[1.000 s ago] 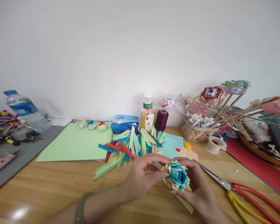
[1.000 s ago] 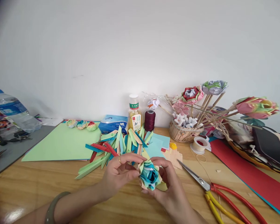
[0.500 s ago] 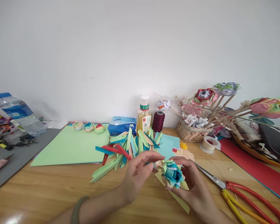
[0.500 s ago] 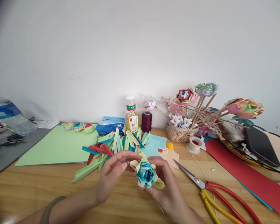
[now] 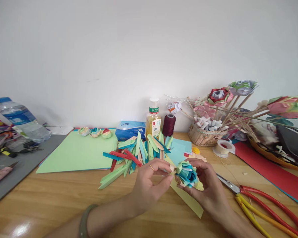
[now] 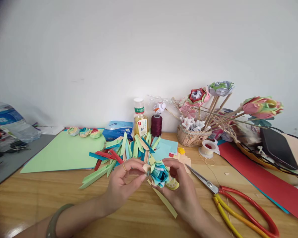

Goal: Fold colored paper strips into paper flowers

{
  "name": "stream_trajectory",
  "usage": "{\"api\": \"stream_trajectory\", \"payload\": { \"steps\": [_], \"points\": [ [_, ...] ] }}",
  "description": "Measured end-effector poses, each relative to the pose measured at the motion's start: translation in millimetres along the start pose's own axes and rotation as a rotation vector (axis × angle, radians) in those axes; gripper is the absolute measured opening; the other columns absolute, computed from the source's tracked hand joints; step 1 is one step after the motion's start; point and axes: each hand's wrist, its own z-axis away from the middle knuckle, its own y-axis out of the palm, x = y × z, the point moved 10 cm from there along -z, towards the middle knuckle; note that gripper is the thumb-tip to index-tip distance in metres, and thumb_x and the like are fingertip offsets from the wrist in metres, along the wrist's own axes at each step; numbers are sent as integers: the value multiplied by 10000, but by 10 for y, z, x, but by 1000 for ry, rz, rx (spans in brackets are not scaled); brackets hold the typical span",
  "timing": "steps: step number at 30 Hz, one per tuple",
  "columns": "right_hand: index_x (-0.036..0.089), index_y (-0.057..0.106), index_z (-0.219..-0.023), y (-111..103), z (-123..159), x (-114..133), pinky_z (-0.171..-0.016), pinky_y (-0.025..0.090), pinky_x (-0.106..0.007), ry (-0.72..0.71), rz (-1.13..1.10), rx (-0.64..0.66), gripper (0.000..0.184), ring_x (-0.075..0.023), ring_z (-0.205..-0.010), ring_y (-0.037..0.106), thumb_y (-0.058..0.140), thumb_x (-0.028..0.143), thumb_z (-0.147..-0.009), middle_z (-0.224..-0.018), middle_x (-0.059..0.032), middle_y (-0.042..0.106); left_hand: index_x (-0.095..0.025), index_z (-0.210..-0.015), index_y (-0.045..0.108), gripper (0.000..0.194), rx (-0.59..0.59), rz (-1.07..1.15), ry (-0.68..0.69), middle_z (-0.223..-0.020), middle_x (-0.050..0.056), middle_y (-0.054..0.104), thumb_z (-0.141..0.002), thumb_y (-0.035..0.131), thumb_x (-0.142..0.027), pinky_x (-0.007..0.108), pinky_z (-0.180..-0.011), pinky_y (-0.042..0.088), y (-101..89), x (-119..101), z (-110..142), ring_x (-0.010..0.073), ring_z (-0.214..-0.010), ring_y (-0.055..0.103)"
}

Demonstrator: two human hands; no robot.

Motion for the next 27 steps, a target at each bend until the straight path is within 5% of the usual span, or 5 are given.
{"api": "stream_trajectory", "payload": {
  "steps": [5, 8, 27],
  "points": [
    [261, 445, -1014, 53, -23, 184, -653, 525, -267, -124, 54, 39, 354, -189, -886, 572, 627, 168, -725, -959, -56, 557, -157, -793, 577, 184, -48, 180, -282, -810, 47, 613, -696, 652, -295, 252, -657, 503, 0, 267, -8, 136, -730, 586],
    [252, 444, -1008, 98, -20, 238, -629, 520, -260, -168, 86, 78, 354, -185, -862, 575, 612, 131, -721, -940, -58, 565, -148, -752, 602, 174, -79, 158, -316, -739, 31, 609, -696, 649, -307, 243, -652, 491, -17, 291, -21, 130, -714, 569],
    [242, 444, -1054, 154, 35, 161, -662, 512, -267, -116, 170, 84, 370, -179, -854, 582, 598, 140, -733, -966, -54, 570, -147, -821, 643, 155, -152, -461, 283, -622, 21, 575, -759, 516, -84, 208, -525, 461, -52, -292, 19, 102, -569, 536]
  ]
}}
